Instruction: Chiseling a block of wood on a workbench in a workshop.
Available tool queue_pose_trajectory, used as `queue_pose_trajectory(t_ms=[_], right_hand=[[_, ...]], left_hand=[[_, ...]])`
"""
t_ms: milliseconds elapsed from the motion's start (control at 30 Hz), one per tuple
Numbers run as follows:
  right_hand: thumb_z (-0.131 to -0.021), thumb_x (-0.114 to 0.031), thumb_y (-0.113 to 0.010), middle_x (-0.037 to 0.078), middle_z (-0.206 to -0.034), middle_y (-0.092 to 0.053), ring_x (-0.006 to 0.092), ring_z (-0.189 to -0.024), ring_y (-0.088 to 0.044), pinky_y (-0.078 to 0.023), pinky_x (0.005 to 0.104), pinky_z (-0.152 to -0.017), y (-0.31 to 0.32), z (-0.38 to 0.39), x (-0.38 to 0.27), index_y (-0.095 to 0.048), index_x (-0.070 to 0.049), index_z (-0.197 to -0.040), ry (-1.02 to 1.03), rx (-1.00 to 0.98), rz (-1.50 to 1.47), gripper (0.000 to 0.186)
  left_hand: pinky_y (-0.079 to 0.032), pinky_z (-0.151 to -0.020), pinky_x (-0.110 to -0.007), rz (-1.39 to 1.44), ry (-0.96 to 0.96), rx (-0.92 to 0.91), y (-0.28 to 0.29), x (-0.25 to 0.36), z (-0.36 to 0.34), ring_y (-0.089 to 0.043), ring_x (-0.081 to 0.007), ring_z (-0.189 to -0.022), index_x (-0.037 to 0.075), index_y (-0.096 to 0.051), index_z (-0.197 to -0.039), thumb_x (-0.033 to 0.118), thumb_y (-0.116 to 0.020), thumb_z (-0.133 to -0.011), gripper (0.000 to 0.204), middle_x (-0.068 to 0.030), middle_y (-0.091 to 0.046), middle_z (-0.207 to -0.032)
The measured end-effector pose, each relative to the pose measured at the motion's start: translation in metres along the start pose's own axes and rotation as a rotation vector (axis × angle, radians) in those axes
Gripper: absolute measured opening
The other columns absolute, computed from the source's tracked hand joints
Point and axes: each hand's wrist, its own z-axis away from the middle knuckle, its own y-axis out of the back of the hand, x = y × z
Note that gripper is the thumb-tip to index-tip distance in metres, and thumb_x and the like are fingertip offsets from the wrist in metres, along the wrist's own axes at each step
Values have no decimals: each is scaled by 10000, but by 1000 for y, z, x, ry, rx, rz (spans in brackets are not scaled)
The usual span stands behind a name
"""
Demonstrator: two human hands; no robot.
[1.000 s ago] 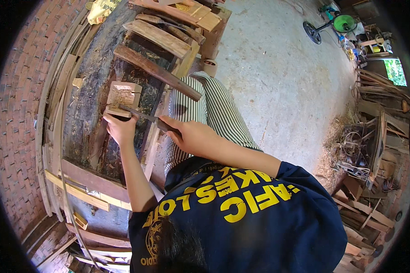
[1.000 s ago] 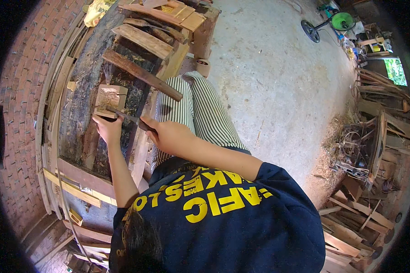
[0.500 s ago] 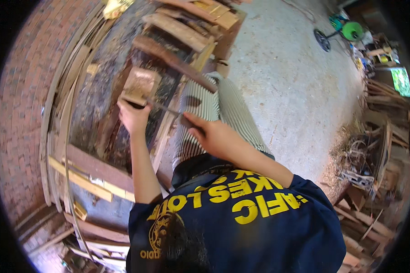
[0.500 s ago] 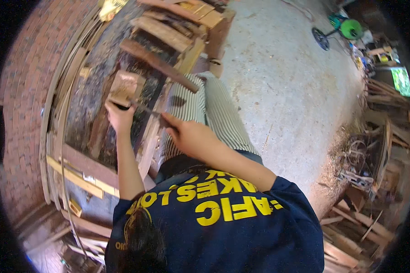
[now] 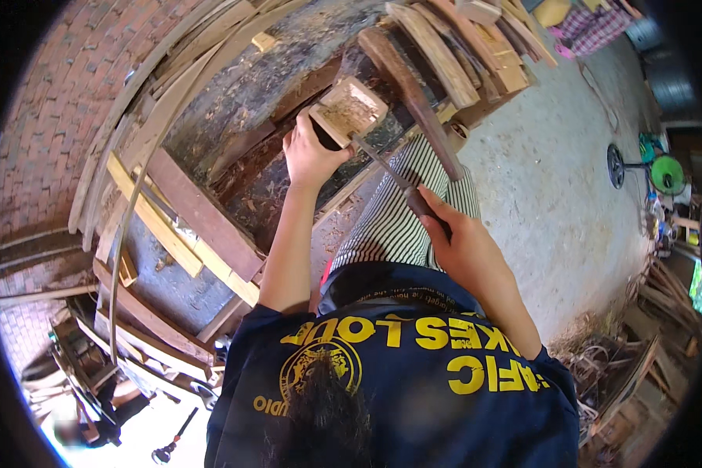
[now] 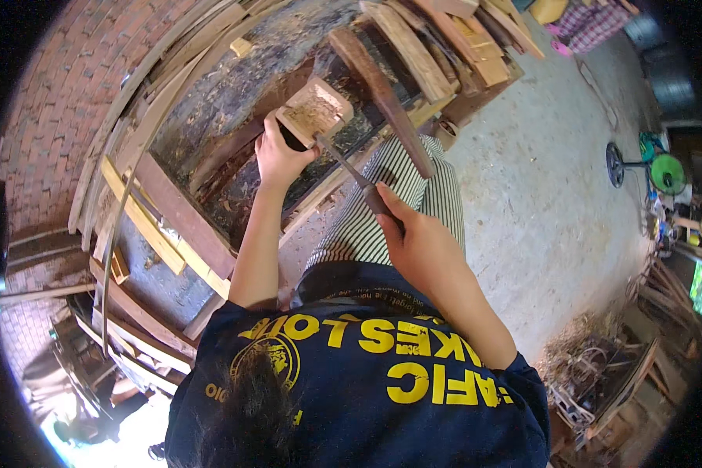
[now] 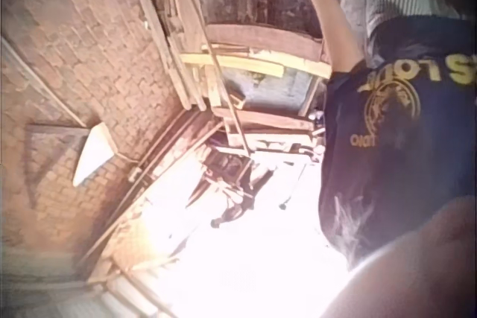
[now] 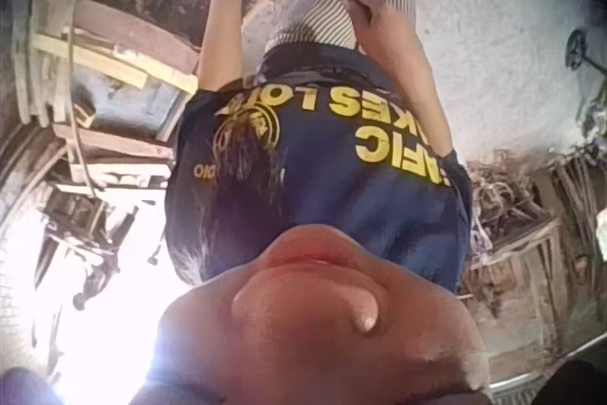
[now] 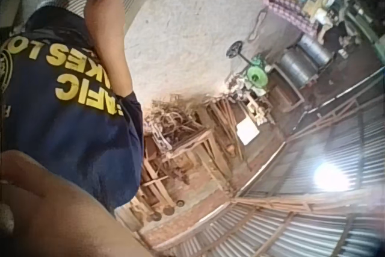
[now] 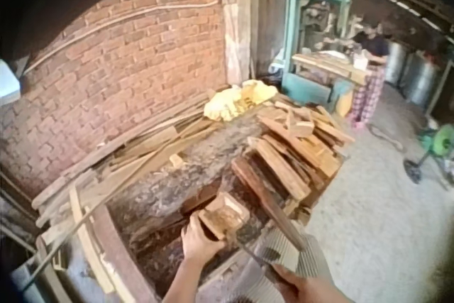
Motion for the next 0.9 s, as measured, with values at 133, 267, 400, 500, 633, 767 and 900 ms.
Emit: queue_pose_trajectory(t_ms=[133,267,400,500,633,767,900], right_hand=[[-946,-231,-544,278,-846,-634,456,-766,-618,-503,490,-676,20,-13,-19,-561,-130,-1302,-45,-66,37,370],[-953,-227,-525,282,-873,-630,460,-810,-614,-502,490,-701,27,-30,-30,-559,-119,-1300,-112,-173,140,365],[-959,-232,-512,274,-940,-636,463,-855,-610,-503,490,-736,26,-34,-30,-561,-111,-1294,-72,-155,138,360],[-958,-232,-515,266,-990,-637,454,-904,-608,-505,479,-762,27,-39,-25,-566,-90,-1282,-28,-163,117,358],[-955,-222,-518,261,-1023,-635,443,-935,-608,-504,461,-785,21,-45,-14,-572,-69,-1269,77,-144,52,353],[-952,-204,-518,267,-1033,-633,436,-943,-612,-504,443,-801,12,-48,-9,-570,-53,-1264,97,-129,32,350],[-949,-203,-523,274,-1001,-636,436,-920,-618,-505,446,-791,5,-50,-10,-561,-43,-1271,108,-102,17,362]], left_hand=[[-368,-998,-460,27,-3,-13,1,-2,-5,-582,-344,-1083,69,-369,-1273,405,-857,-541,941,-169,-629,-1096],[-356,-1023,-467,45,39,-65,2,-3,-8,-560,-328,-1138,56,-374,-1286,427,-860,-521,980,-170,-620,-1128],[-339,-1041,-465,97,28,-90,9,-2,-11,-562,-336,-1138,49,-371,-1282,395,-872,-507,986,-178,-618,-1132],[-335,-1051,-461,138,31,-115,11,-2,-14,-559,-344,-1138,42,-375,-1266,364,-878,-497,973,-181,-620,-1129],[-344,-1065,-437,202,52,-112,9,-10,-14,-554,-356,-1130,34,-381,-1245,331,-879,-499,945,-190,-618,-1112],[-488,-908,-432,203,-6,-26,9,-12,-14,-593,-381,-1089,44,-328,-1304,297,-872,-560,956,-225,-603,-1151],[-505,-877,-423,232,115,-57,10,-7,-17,-614,-379,-1055,77,-344,-1295,332,-859,-577,919,-210,-615,-1153]])
